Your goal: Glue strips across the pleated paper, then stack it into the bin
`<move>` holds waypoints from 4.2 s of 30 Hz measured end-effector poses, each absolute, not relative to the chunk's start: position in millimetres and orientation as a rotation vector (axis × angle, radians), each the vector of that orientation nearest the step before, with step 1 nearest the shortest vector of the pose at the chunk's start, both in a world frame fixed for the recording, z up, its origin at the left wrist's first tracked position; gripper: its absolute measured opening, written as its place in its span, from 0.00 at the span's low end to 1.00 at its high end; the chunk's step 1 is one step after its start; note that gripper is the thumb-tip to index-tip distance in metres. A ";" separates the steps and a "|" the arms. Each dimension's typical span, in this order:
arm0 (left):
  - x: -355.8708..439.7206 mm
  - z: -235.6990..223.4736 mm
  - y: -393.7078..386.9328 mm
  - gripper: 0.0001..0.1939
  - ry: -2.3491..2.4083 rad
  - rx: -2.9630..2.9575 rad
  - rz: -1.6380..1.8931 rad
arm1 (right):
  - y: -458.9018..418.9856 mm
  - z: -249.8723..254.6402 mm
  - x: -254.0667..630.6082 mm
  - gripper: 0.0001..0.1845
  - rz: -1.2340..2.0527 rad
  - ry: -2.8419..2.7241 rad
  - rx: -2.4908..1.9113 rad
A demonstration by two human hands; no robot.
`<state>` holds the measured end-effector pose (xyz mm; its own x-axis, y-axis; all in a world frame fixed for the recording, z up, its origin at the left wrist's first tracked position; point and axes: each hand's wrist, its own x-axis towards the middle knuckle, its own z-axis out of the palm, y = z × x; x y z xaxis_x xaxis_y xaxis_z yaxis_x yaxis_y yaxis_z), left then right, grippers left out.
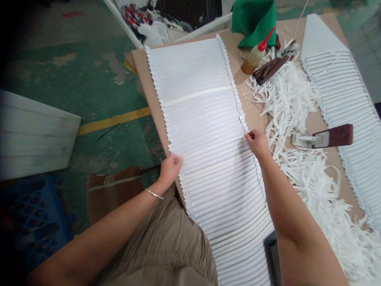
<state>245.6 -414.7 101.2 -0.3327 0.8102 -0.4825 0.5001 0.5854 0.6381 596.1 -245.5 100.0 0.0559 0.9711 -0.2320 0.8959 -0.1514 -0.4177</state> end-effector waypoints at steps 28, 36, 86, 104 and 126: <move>237.0 122.2 -427.8 0.05 1.933 1.240 0.449 | -274.5 75.6 665.7 0.17 0.241 -1.260 -2.575; 252.0 130.5 -438.4 0.06 1.767 1.268 0.458 | -356.5 109.1 694.7 0.17 0.481 -1.229 -2.464; 234.5 100.5 -402.5 0.09 2.037 1.055 0.388 | -235.9 100.6 596.2 0.16 0.820 -1.854 -2.144; 236.5 100.4 -398.5 0.10 2.033 1.093 0.381 | -229.6 95.9 573.5 0.12 0.670 -1.908 -2.195; 224.6 111.5 -408.5 0.04 2.019 1.239 0.412 | -271.8 100.1 653.4 0.21 0.134 -1.569 -2.487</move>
<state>224.6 -408.5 111.5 -0.2780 0.8684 -0.4107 0.6381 0.4865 0.5968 653.4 -271.8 100.1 0.4334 0.9008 0.0286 0.8828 -0.4179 -0.2145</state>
